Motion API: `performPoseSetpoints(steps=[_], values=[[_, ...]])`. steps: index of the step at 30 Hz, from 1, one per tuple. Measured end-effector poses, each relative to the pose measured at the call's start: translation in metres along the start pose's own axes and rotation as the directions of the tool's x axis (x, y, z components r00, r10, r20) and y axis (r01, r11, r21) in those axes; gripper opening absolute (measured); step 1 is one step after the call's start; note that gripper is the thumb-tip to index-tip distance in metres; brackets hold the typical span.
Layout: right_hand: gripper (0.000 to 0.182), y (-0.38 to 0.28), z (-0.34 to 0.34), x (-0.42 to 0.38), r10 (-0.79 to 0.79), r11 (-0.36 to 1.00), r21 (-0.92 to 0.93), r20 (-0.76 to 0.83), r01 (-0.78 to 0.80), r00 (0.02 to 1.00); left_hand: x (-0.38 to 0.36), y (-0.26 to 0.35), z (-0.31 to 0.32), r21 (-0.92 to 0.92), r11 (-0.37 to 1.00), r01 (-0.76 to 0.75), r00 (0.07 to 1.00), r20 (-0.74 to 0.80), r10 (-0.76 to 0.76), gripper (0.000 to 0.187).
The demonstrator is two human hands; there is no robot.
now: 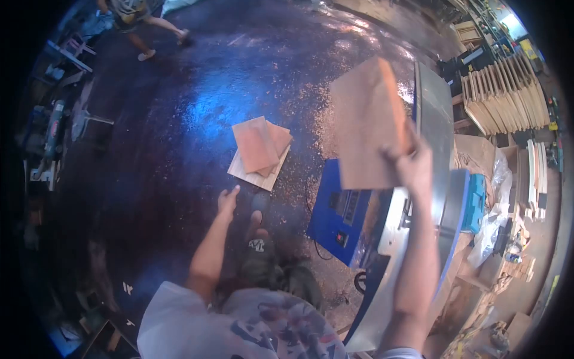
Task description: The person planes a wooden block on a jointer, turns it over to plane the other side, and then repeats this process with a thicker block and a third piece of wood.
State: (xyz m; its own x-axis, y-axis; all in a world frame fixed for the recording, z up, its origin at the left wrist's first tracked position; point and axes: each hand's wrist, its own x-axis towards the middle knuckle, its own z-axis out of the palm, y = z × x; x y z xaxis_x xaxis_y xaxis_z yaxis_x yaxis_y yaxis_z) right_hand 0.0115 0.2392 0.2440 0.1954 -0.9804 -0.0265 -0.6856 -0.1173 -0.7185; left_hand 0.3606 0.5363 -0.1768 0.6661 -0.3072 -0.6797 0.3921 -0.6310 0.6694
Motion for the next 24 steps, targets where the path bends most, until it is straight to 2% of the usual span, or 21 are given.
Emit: performPoseSetpoints(steps=[2, 3, 4, 6, 8, 9, 12, 13, 15, 18, 20, 21, 24], values=[[0.083, 0.007, 0.089, -0.007, 0.005, 0.972, 0.234, 0.050, -0.017, 0.999, 0.079, -0.005, 0.032, 0.180, 0.983, 0.048, 0.996, -0.076, -0.035, 0.100], [0.081, 0.012, 0.129, -0.009, 0.154, 0.931, 0.323, 0.082, -0.172, 0.985, 0.117, -0.002, 0.051, 0.252, 0.964, 0.079, 0.991, -0.121, -0.050, 0.102], [0.079, 0.018, 0.166, -0.016, 0.314, 0.853, 0.397, 0.129, -0.339, 0.941, 0.152, -0.002, 0.060, 0.218, 0.973, 0.076, 0.996, -0.052, -0.066, 0.110], [0.075, 0.020, 0.223, -0.025, 0.473, 0.641, 0.557, 0.257, -0.529, 0.843, 0.208, -0.012, 0.069, 0.171, 0.982, 0.083, 0.991, 0.092, -0.100, 0.127], [0.067, 0.042, 0.269, -0.037, 0.617, 0.503, 0.559, 0.301, -0.659, 0.727, 0.226, -0.003, 0.083, 0.217, 0.962, 0.165, 0.981, 0.063, -0.183, 0.126], [0.066, 0.067, 0.289, -0.046, 0.643, 0.459, 0.568, 0.318, -0.683, 0.697, 0.233, 0.003, 0.093, 0.237, 0.952, 0.194, 0.976, 0.053, -0.212, 0.125], [0.060, 0.105, 0.316, -0.062, 0.723, 0.197, 0.617, 0.433, -0.762, 0.538, 0.249, -0.016, 0.109, -0.001, 0.971, 0.241, 0.927, 0.298, -0.229, 0.120], [0.060, 0.115, 0.322, -0.068, 0.715, 0.099, 0.642, 0.486, -0.761, 0.503, 0.251, -0.022, 0.114, -0.067, 0.969, 0.238, 0.906, 0.374, -0.197, 0.105], [0.065, 0.138, 0.336, -0.078, 0.687, -0.042, 0.659, 0.565, -0.751, 0.458, 0.246, -0.021, 0.117, -0.032, 0.973, 0.231, 0.912, 0.356, -0.205, 0.096], [0.058, 0.136, 0.348, -0.073, 0.731, -0.100, 0.673, 0.549, -0.732, 0.405, 0.234, 0.004, 0.104, -0.004, 0.978, 0.209, 0.936, 0.292, -0.199, 0.092], [0.057, 0.143, 0.352, -0.071, 0.786, -0.064, 0.644, 0.503, -0.763, 0.360, 0.222, 0.027, 0.076, -0.038, 0.970, 0.241, 0.940, 0.258, -0.224, 0.089], [0.058, 0.149, 0.353, -0.071, 0.765, -0.040, 0.645, 0.511, -0.763, 0.392, 0.199, 0.057, 0.060, 0.008, 0.976, 0.218, 0.956, 0.200, -0.216, 0.090], [0.064, 0.153, 0.350, -0.077, 0.744, -0.009, 0.667, 0.502, -0.745, 0.441, 0.145, 0.085, -0.012, 0.105, 0.965, 0.239, 0.962, 0.108, -0.249, 0.088]])
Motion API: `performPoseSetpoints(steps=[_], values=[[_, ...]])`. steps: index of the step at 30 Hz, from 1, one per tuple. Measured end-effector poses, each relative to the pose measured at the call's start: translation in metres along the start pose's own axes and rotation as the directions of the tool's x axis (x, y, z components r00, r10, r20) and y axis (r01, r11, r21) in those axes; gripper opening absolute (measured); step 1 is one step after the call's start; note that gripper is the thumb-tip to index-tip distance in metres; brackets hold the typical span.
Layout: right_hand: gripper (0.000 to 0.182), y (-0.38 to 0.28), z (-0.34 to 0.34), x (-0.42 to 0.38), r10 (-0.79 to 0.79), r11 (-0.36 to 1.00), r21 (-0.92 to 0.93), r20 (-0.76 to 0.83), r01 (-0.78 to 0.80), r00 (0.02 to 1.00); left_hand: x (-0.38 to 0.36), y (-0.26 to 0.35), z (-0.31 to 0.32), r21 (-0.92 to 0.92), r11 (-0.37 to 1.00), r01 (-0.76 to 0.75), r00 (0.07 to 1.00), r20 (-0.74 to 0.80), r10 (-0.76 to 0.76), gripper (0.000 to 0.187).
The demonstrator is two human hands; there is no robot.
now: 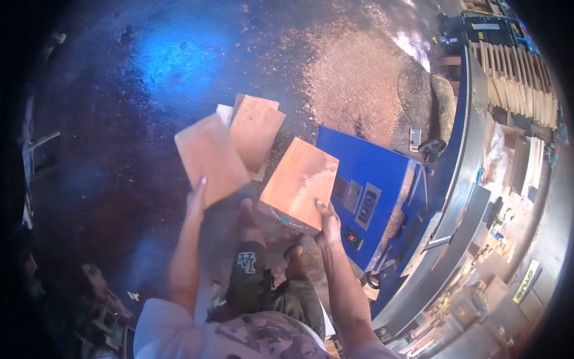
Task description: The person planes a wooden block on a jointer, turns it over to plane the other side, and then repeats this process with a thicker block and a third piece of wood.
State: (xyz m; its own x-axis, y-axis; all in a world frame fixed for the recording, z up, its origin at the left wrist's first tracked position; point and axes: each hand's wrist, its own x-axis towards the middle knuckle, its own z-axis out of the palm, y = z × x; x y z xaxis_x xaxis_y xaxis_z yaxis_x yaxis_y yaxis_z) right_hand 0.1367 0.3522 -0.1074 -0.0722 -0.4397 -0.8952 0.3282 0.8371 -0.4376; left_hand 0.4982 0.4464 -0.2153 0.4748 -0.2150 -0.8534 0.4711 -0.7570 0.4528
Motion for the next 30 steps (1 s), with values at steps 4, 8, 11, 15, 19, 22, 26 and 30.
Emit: performPoseSetpoints(steps=[4, 8, 11, 15, 19, 22, 26, 30], values=[[0.068, 0.008, 0.001, 0.003, -0.077, 0.995, -0.068, 0.022, 0.078, 0.997, -0.027, -0.089, -0.112, 0.042, 0.999, -0.022, 0.995, -0.097, 0.026, 0.089], [0.069, 0.029, 0.028, 0.036, -0.183, 0.969, -0.144, 0.123, 0.200, 0.975, -0.097, -0.112, -0.177, 0.309, 0.930, 0.198, 0.946, -0.309, -0.099, 0.088], [0.073, 0.039, 0.060, 0.059, -0.194, 0.967, -0.131, 0.177, 0.218, 0.965, -0.142, -0.145, -0.199, 0.263, 0.942, 0.209, 0.910, -0.406, -0.088, 0.087], [0.080, 0.092, 0.070, 0.134, -0.210, 0.924, -0.235, 0.345, 0.301, 0.915, -0.179, -0.158, -0.211, 0.155, 0.892, 0.425, 0.835, -0.447, -0.321, 0.081], [0.105, 0.125, 0.057, 0.106, -0.036, 0.291, -0.908, 0.305, 0.302, 0.952, -0.194, -0.173, -0.213, 0.224, 0.968, 0.116, 0.948, -0.314, -0.041, 0.070], [0.113, 0.074, 0.046, -0.010, 0.243, 0.574, -0.766, 0.497, 0.289, 0.833, -0.229, -0.124, -0.190, 0.153, 0.985, -0.080, 0.990, -0.106, 0.097, 0.064], [0.110, 0.083, -0.002, -0.111, 0.074, 0.662, -0.559, 0.712, 0.499, 0.699, -0.259, -0.082, -0.132, 0.082, 0.925, -0.371, 0.906, 0.250, 0.341, 0.061], [0.104, -0.001, -0.067, -0.252, -0.618, 0.457, -0.466, 0.446, 0.757, 0.648, -0.348, -0.067, -0.028, -0.103, 0.785, -0.611, 0.639, 0.521, 0.566, 0.061]])
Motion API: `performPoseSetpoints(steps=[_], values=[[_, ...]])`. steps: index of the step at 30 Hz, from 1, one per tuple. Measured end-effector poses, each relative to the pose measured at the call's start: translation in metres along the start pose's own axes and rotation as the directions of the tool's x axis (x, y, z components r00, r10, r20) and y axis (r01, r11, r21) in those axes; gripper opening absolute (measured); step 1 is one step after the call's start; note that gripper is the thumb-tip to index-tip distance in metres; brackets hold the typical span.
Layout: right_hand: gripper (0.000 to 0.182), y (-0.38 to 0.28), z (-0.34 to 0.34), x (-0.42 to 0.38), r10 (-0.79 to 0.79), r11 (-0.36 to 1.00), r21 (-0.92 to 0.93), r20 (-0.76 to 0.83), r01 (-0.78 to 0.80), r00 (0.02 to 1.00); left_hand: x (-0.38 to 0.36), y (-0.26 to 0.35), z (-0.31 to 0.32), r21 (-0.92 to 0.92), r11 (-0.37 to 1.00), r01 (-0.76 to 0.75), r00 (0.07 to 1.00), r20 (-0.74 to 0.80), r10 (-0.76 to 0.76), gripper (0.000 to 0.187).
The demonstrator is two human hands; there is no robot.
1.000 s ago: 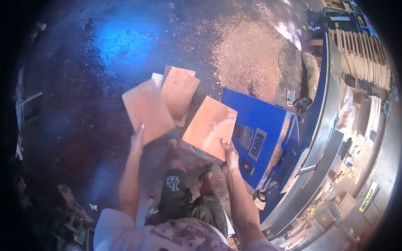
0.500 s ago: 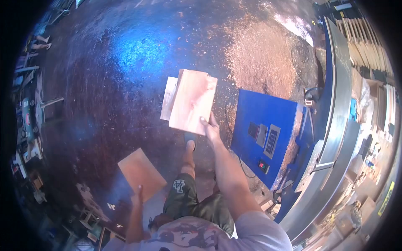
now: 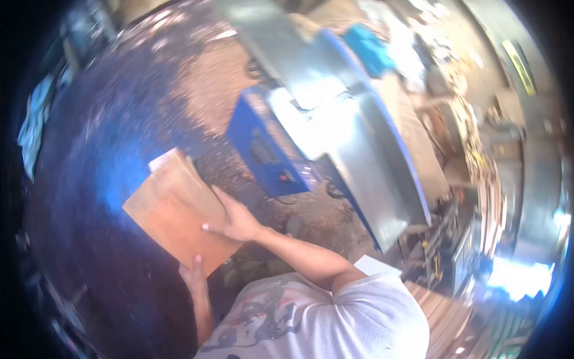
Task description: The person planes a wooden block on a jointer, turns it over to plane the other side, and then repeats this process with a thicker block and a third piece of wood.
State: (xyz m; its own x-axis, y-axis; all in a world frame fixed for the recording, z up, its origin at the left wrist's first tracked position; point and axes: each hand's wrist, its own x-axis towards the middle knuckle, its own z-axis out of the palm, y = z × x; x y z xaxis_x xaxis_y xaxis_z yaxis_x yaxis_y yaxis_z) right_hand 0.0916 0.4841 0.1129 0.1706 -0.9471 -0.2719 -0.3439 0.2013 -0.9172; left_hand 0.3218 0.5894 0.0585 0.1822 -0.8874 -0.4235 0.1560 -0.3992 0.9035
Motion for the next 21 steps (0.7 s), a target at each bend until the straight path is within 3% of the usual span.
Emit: performPoseSetpoints(steps=[1, 2, 4, 6, 8, 10, 11, 13, 16, 20, 21], values=[[0.103, -0.002, -0.033, -0.021, -0.015, 0.991, -0.131, -0.109, 0.000, 0.994, -0.013, 0.011, 0.041, -0.016, 1.000, -0.022, 0.999, 0.032, 0.023, 0.063], [0.101, 0.005, -0.066, -0.048, -0.118, 0.974, -0.216, -0.236, 0.066, 0.965, -0.028, 0.013, 0.076, 0.010, 1.000, -0.021, 0.986, 0.166, 0.019, 0.064], [0.096, 0.012, -0.150, -0.107, -0.094, 0.965, -0.261, -0.280, 0.019, 0.955, -0.063, 0.013, 0.135, 0.090, 0.996, -0.027, 0.915, 0.404, -0.012, 0.065], [0.095, 0.036, -0.220, -0.176, -0.044, 0.971, -0.236, -0.355, -0.044, 0.934, -0.092, 0.010, 0.188, 0.415, 0.910, -0.027, 0.716, 0.643, -0.272, 0.063], [0.097, 0.052, -0.279, -0.243, 0.079, 0.971, -0.170, -0.429, -0.167, 0.900, -0.124, -0.003, 0.245, 0.373, 0.928, 0.007, 0.502, 0.801, -0.326, 0.067], [0.090, 0.043, -0.315, -0.301, -0.032, 0.783, -0.547, -0.512, -0.297, 0.858, -0.142, -0.027, 0.288, 0.311, 0.950, -0.016, 0.451, 0.850, -0.271, 0.071], [0.086, 0.033, -0.327, -0.321, -0.091, 0.723, -0.624, -0.512, -0.297, 0.854, -0.146, -0.028, 0.310, 0.286, 0.956, -0.057, 0.426, 0.873, -0.236, 0.077], [0.078, 0.019, -0.344, -0.348, -0.207, 0.573, -0.765, -0.484, -0.295, 0.850, -0.149, -0.024, 0.341, 0.286, 0.955, -0.081, 0.451, 0.865, -0.221, 0.076], [0.072, 0.060, -0.357, -0.351, -0.396, 0.456, -0.821, -0.533, -0.344, 0.748, -0.154, -0.024, 0.367, 0.266, 0.960, -0.090, 0.549, 0.817, -0.175, 0.077], [0.047, 0.130, -0.318, -0.304, -0.419, 0.309, -0.771, -0.636, -0.557, 0.648, -0.161, -0.030, 0.386, 0.284, 0.936, -0.207, 0.674, 0.735, -0.074, 0.078], [0.050, 0.129, -0.306, -0.300, -0.379, 0.359, -0.749, -0.662, -0.557, 0.646, -0.163, -0.028, 0.390, 0.306, 0.934, -0.185, 0.708, 0.700, -0.090, 0.079]])
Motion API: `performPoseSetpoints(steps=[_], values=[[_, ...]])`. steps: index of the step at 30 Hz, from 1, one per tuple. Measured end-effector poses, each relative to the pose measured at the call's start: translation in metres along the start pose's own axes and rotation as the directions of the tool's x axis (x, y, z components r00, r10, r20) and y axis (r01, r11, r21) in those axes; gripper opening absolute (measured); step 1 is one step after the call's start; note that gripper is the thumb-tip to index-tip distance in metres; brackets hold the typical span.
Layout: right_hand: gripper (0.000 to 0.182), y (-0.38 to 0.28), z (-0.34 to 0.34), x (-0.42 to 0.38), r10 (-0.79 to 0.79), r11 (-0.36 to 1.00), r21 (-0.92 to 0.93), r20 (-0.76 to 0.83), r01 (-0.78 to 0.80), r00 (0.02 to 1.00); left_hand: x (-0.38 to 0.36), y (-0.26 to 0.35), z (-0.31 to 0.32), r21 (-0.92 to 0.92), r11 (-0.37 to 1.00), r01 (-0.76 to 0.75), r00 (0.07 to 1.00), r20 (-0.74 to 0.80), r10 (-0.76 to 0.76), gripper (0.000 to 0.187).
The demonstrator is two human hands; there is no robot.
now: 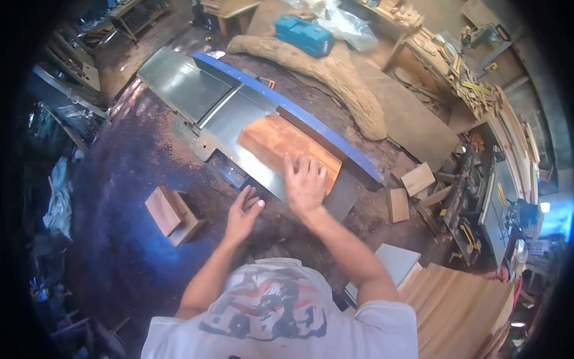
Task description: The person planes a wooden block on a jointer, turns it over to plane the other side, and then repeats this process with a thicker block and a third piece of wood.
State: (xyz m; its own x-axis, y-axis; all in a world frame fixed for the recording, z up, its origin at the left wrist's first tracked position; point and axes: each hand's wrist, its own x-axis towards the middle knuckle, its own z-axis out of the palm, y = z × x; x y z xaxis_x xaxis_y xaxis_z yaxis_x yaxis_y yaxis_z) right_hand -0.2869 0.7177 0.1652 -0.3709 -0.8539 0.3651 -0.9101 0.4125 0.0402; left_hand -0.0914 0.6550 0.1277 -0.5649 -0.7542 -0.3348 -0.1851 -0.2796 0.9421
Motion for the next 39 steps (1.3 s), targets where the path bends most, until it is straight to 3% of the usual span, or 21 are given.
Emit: performPoseSetpoints(steps=[4, 7, 8, 9, 15, 18, 20, 24, 27, 35, 39], values=[[0.064, -0.017, -0.007, -0.009, 0.043, 0.974, 0.211, 0.176, -0.081, 0.983, 0.008, -0.006, 0.006, 0.178, 0.980, -0.095, 0.991, -0.074, 0.109, 0.079], [0.073, -0.017, 0.047, -0.017, -0.045, 0.995, 0.092, 0.235, 0.023, 0.971, 0.017, 0.000, 0.013, 0.363, 0.915, -0.179, 0.973, -0.070, 0.218, 0.077], [0.074, -0.018, 0.060, -0.018, -0.025, 0.989, 0.148, 0.274, -0.017, 0.962, 0.023, -0.004, 0.013, 0.455, 0.864, -0.216, 0.961, -0.057, 0.271, 0.076], [0.074, -0.018, 0.058, -0.009, -0.014, 0.986, 0.163, 0.261, -0.030, 0.965, 0.025, -0.002, 0.015, 0.535, 0.809, -0.244, 0.946, -0.053, 0.320, 0.075], [0.064, -0.035, 0.064, 0.009, 0.019, 0.957, 0.279, 0.197, -0.074, 0.980, 0.018, -0.002, 0.006, 0.610, 0.732, -0.303, 0.892, -0.088, 0.442, 0.062], [0.056, -0.005, 0.053, 0.004, -0.118, 0.891, 0.453, 0.152, 0.037, 0.981, 0.027, -0.001, 0.010, 0.614, 0.690, -0.383, 0.844, -0.071, 0.531, 0.055], [0.052, 0.035, 0.070, -0.007, -0.260, 0.822, 0.517, -0.032, 0.238, 0.965, 0.042, 0.016, 0.025, 0.554, 0.667, -0.498, 0.783, -0.045, 0.621, 0.050], [0.051, 0.065, 0.091, 0.004, -0.431, 0.787, 0.498, 0.020, 0.365, 0.902, 0.119, 0.023, 0.064, 0.622, 0.526, -0.580, 0.722, 0.094, 0.685, 0.049], [0.051, 0.054, 0.090, 0.024, -0.499, 0.777, 0.446, 0.005, 0.445, 0.867, 0.177, 0.011, 0.073, 0.801, 0.479, -0.359, 0.790, -0.013, 0.614, 0.054], [0.051, 0.041, 0.106, 0.074, -0.606, 0.685, 0.518, 0.014, 0.513, 0.795, 0.210, 0.024, 0.041, 0.865, 0.425, -0.267, 0.859, 0.013, 0.513, 0.072], [0.041, 0.026, 0.113, 0.102, -0.624, 0.654, 0.569, 0.033, 0.499, 0.781, 0.230, 0.033, 0.019, 0.878, 0.406, -0.254, 0.877, 0.032, 0.479, 0.078]])
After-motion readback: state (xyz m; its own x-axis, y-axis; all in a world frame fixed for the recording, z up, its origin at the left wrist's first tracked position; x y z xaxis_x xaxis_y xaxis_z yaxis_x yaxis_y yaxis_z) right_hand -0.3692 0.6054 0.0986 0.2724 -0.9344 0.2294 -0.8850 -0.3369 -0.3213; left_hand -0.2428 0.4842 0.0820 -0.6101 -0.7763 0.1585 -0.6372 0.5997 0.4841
